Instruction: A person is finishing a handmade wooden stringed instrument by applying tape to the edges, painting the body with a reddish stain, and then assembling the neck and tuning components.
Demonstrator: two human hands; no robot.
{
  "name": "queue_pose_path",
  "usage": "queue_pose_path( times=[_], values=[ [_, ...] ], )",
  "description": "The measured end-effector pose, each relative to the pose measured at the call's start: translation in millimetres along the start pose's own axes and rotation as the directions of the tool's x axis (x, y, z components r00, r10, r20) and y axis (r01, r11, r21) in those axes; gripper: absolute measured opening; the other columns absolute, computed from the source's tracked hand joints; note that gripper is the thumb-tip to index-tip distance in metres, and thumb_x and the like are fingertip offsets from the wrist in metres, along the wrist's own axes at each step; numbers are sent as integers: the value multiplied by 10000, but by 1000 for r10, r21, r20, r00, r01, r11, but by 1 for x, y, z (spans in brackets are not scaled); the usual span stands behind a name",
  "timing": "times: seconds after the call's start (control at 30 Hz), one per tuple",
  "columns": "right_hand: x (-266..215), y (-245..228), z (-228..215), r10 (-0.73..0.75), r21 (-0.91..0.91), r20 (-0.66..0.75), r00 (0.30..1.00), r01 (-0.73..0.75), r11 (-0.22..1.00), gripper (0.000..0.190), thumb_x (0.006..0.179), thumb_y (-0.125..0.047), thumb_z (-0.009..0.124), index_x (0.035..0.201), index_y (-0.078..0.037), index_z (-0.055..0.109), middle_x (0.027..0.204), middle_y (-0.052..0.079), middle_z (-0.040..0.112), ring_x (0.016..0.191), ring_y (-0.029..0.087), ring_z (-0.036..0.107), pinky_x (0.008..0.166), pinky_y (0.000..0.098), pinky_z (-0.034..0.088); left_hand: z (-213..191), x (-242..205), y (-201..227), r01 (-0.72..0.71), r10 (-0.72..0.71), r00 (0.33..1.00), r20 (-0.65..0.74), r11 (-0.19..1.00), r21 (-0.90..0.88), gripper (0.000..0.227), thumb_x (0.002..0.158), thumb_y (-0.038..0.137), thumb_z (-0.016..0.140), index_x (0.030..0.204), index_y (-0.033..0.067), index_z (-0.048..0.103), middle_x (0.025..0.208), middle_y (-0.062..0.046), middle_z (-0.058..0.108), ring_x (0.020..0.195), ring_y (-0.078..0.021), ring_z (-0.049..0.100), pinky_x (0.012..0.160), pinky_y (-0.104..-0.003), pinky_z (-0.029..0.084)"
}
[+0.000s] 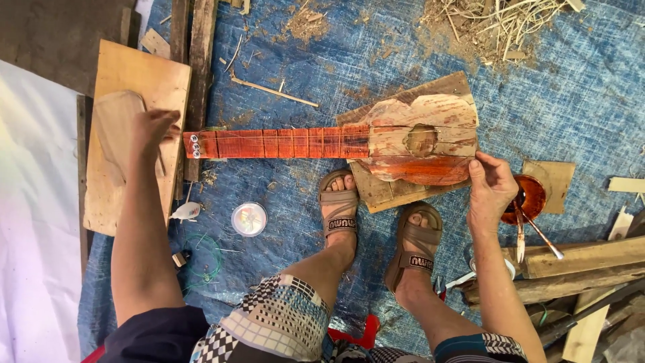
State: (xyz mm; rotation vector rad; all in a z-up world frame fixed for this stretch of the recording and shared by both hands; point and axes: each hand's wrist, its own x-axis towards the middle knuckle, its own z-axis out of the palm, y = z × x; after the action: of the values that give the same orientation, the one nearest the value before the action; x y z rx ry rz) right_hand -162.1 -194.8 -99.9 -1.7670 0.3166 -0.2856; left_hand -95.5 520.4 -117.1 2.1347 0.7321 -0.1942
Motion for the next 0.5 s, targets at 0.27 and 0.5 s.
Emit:
queue_pose_path(
  times=[0.27,0.5],
  values=[
    [1,-10,-4,88,85,44,995,-92,992,198,1021,-71,732,1197,-24,656,1042,38,676,899,94,607,866,220,521,73,-74,207,-366,656,754,-32,460,809,919,704,214,981,1504,155,532,1316,-231,520,1213,-432,416,920,-649,338],
    [-1,-19,1,84,133,52,995,-90,987,191,1027,-54,714,1194,-5,636,1038,73,685,918,129,651,912,247,560,254,-202,334,-967,962,150,230,95,235,66,968,176,657,917,148,689,1345,-70,698,1415,-295,438,1256,-526,193]
  ],
)
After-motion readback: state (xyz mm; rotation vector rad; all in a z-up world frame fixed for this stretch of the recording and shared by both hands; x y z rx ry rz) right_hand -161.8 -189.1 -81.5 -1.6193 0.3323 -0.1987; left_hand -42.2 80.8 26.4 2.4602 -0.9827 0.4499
